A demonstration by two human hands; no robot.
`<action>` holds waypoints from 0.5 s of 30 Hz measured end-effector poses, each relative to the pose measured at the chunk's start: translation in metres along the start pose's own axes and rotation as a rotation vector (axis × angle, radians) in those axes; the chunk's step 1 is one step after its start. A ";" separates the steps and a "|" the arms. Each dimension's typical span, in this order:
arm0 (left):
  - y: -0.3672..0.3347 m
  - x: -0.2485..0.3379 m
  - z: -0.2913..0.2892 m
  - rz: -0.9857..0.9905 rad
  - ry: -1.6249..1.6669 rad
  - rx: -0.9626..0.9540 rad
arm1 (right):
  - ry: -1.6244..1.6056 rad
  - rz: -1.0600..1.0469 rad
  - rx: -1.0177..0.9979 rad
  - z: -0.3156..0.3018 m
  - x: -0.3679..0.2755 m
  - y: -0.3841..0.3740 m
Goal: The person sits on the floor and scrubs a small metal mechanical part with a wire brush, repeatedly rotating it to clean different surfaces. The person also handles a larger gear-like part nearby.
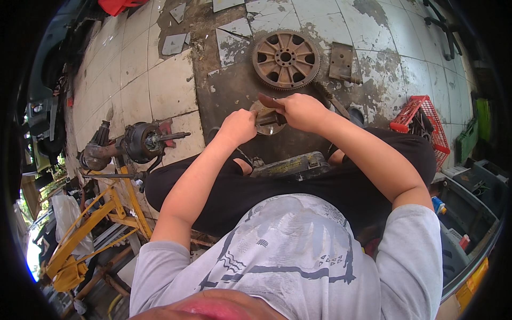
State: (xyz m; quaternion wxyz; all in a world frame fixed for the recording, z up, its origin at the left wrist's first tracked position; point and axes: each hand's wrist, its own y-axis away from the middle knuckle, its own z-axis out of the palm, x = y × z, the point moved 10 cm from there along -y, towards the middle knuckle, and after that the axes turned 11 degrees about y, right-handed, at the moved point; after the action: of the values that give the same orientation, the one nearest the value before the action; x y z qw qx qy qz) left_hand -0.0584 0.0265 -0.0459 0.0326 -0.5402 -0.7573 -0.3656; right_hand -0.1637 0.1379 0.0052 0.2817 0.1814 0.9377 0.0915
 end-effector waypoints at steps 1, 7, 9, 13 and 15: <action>0.001 0.003 -0.001 -0.002 0.011 0.002 | -0.061 -0.052 0.101 -0.013 -0.012 0.006; -0.003 -0.004 0.005 -0.014 -0.006 0.008 | 0.001 0.103 -0.186 0.010 0.013 -0.002; -0.005 -0.006 0.005 -0.010 -0.017 0.005 | -0.069 -0.006 -0.001 -0.004 0.001 -0.001; -0.003 -0.002 0.004 -0.007 0.002 -0.005 | -0.060 -0.025 -0.054 0.000 -0.008 0.007; -0.002 0.000 0.004 -0.001 -0.006 -0.005 | 0.060 0.189 -0.240 0.020 0.029 0.000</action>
State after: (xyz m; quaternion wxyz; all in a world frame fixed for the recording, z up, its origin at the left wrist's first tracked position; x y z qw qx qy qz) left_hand -0.0590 0.0286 -0.0503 0.0288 -0.5410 -0.7567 -0.3659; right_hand -0.1748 0.1511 -0.0258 0.2635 0.2310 0.9069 0.2341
